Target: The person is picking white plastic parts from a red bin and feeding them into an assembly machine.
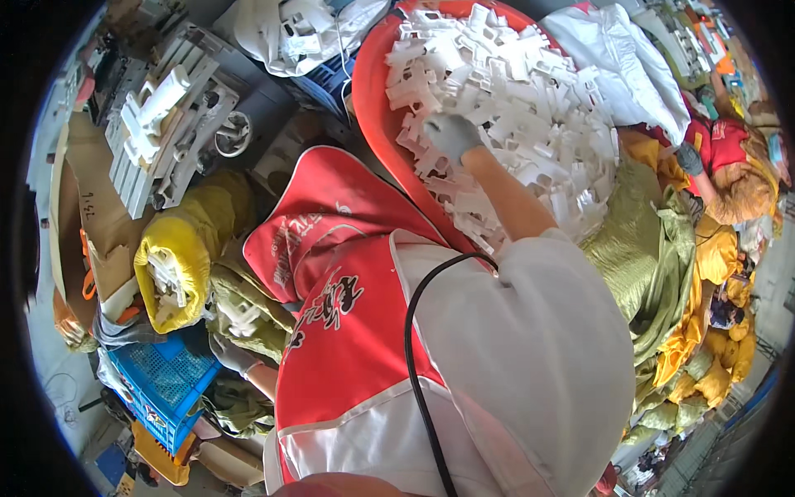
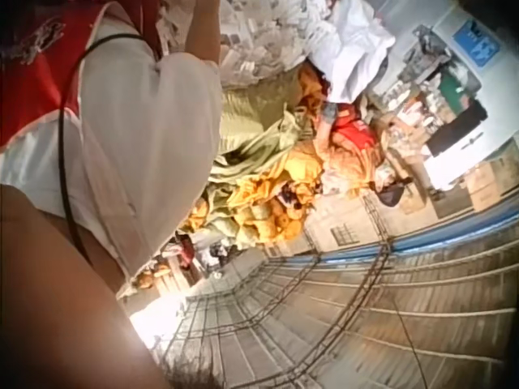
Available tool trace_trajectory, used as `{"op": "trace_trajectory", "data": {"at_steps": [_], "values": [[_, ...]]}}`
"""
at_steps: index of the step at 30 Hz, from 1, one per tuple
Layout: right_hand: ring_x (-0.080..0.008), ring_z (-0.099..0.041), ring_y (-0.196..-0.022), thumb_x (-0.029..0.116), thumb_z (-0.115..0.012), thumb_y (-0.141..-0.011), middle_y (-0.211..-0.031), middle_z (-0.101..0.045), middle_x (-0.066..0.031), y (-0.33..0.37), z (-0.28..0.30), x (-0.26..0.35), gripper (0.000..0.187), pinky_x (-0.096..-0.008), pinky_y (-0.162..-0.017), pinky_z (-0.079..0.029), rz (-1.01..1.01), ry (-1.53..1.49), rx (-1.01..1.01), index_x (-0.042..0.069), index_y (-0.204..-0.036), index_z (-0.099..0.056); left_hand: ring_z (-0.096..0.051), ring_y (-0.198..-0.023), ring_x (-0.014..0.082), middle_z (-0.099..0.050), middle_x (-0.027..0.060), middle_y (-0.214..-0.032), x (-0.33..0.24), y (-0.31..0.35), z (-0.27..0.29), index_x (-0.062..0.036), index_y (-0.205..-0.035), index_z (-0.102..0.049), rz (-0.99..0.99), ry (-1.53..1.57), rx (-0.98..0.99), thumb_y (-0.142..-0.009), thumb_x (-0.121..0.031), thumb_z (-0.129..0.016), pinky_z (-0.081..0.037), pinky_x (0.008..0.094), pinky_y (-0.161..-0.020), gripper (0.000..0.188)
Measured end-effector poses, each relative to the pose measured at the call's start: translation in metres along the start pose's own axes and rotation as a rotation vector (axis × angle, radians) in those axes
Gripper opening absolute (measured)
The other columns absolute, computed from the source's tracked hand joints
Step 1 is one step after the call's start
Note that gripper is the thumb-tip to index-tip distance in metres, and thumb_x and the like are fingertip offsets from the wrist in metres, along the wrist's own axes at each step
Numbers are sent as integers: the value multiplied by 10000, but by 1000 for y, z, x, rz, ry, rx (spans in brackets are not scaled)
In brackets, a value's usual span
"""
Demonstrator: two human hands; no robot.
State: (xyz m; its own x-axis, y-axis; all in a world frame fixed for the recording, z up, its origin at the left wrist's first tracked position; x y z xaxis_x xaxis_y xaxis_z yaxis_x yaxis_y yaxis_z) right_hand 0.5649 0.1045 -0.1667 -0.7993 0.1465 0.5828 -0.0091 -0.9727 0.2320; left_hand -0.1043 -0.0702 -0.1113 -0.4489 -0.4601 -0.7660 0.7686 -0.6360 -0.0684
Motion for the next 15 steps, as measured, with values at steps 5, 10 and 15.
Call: {"op": "trace_trajectory", "data": {"at_steps": [5, 10, 15], "values": [[-307, -576, -1002, 171, -536, -825, -1136, -582, -97, -40, -8, -42, 242, -396, -837, -469, -5, 527, -255, 103, -1047, -605, -575, -995, 198, -618, 134, -1118, -23, -14, -37, 54, -1123, -582, -145, 39, 96, -923, -155, -527, -438, 303, -903, 294], [-298, -566, -1032, 144, -573, -787, -1151, -577, -108, -49, 12, -53, 322, -374, -885, -455, 115, 212, -36, 109, -1106, -600, -572, -963, 164, -631, 99, -1070, -53, -1, -49, 52, -1101, -593, -140, 103, 204, -921, -144, -533, -434, 283, -884, 273], [-276, -562, -1051, -6, -503, -751, -1229, -537, -100, -44, 72, -106, 254, -336, -905, -453, 214, 47, 46, 93, -934, -649, -607, -949, 176, -634, 117, -1077, -24, -4, -32, 58, -1129, -580, -22, 138, 167, -909, -132, -552, -478, 283, -840, 291]]}}
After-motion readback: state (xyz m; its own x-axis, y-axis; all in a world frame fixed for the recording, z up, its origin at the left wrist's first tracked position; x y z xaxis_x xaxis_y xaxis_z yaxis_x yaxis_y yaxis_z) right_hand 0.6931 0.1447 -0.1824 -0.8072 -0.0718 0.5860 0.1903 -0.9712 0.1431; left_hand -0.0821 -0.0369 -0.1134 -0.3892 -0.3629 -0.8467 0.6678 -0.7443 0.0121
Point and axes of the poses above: each hand's wrist, its own y-axis away from the middle knuckle, its own z-axis out of the back of the hand, x = y × z, the point moved 5 cm from there along -y, towards the middle knuckle
